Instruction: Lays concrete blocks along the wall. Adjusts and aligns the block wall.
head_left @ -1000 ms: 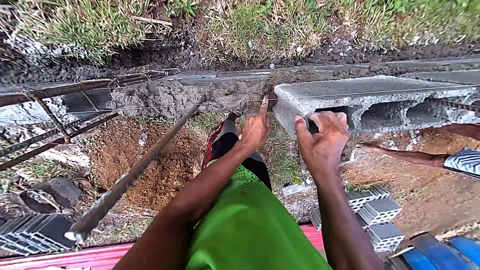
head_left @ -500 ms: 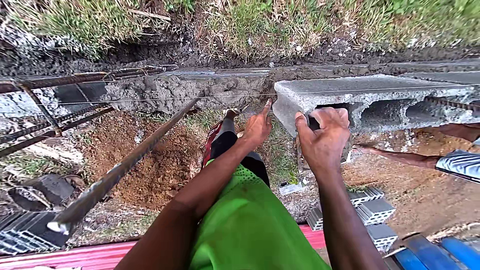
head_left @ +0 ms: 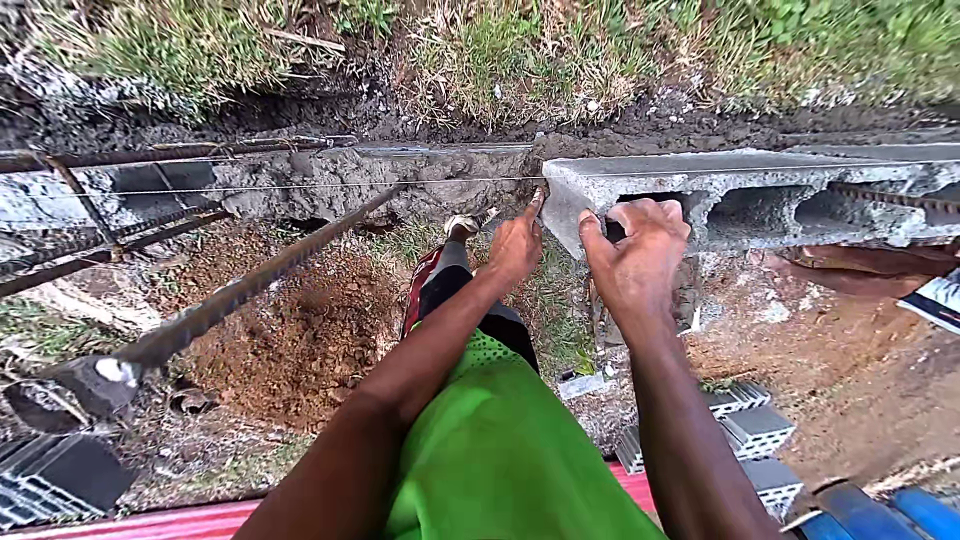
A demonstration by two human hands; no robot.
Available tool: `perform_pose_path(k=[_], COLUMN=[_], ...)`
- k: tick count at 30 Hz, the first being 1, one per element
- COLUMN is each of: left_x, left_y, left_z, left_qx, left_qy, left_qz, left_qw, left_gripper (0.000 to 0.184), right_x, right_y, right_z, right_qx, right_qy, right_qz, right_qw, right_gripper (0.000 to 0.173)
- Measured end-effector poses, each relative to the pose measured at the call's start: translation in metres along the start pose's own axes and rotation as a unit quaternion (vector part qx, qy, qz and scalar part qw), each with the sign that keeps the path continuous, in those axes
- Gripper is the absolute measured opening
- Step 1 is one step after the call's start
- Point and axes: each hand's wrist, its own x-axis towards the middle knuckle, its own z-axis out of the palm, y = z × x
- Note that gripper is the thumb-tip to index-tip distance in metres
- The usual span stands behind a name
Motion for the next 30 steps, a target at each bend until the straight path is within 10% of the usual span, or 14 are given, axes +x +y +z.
perform_pose_path(k=[20,30], left_x=[-0.007,-0.008], left_y=[0.005,0.008], left_z=[0.031,0.028], left_qx=[0.030,0.053], left_qy=[0.085,0.139], left_qz=[0.016,0.048], left_qw=[0.996,0.988], left_gripper=[0.076,0.042], right_x=[0.011,0.007], right_y=[-0.004,-0.001], right_z=[0.001,-0.007], right_qx=[-0.040,0.000], right_qy=[-0.033,-0.036], right_qz=[0.032,-0.009], right_qw=[0.998,0.999], right_gripper=[0.045,0.055])
